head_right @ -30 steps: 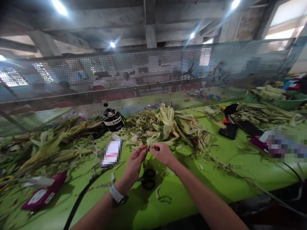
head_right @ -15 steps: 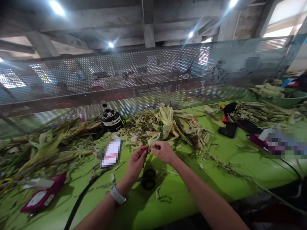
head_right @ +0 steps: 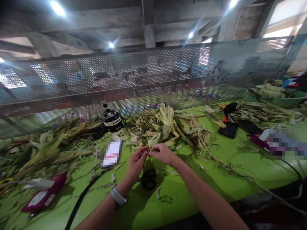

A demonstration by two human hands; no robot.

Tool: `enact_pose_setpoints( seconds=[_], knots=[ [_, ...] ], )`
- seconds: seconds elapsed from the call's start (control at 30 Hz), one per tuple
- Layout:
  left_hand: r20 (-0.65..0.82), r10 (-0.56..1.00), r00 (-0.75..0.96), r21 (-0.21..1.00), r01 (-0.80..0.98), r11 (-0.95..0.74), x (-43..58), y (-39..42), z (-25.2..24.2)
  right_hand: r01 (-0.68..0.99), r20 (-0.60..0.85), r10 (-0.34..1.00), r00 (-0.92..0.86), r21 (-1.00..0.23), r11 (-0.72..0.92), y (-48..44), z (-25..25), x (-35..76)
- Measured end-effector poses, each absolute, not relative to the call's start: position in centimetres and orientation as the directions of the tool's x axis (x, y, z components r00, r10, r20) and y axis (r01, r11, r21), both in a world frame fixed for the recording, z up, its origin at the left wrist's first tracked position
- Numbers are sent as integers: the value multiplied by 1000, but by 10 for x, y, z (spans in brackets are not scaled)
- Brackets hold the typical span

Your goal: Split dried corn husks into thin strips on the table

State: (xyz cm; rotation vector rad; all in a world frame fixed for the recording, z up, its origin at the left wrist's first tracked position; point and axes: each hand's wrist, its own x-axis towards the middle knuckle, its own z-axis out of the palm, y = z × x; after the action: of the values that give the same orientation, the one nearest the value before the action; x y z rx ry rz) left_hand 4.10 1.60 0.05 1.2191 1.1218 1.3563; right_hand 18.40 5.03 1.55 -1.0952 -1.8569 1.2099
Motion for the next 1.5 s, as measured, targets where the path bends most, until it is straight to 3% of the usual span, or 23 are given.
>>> enact_pose_setpoints(
  seconds=[0.27, 0.43, 0.7, 0.83, 0.9, 0.97, 1.07, 1.17, 1.27, 1.5],
  knots=[
    [204, 978, -30, 977, 74, -202, 41, 14, -4, -78, -72, 911, -405, -991, -113, 44, 31, 183],
    [234, 970, 58, 955, 171, -241, 41, 12, -1, -66, -81, 915, -395, -991, -116, 42, 34, 183],
    [39, 979, 198, 985, 158, -72, 40, 14, 1, -14, -105, 899, -425, -992, -122, 43, 32, 187],
    [22, 974, 225, 981, 184, -65, 37, 17, 0, 50, -166, 878, -449, -986, -160, 47, 33, 190],
    [23, 973, 228, 978, 198, -70, 35, 18, 0, 143, -177, 874, -452, -982, -125, 50, 34, 192],
    [32, 975, 218, 976, 205, -77, 32, 20, -1, 290, -119, 890, -440, -957, 15, 54, 35, 194],
    [43, 983, 176, 973, 216, -81, 28, 23, -3, 521, 36, 900, -434, -805, 284, 57, 34, 199],
    [12, 992, 126, 974, 224, -40, 26, 25, -6, 648, 79, 881, -466, -648, 400, 55, 31, 204],
    [-1, 994, 105, 970, 243, -25, 25, 25, -6, 639, 37, 827, -561, -617, 460, 53, 26, 207],
    [92, 991, 100, 931, 345, -121, 22, 24, -6, 541, -5, 816, -578, -751, 379, 55, 19, 209]
  ],
)
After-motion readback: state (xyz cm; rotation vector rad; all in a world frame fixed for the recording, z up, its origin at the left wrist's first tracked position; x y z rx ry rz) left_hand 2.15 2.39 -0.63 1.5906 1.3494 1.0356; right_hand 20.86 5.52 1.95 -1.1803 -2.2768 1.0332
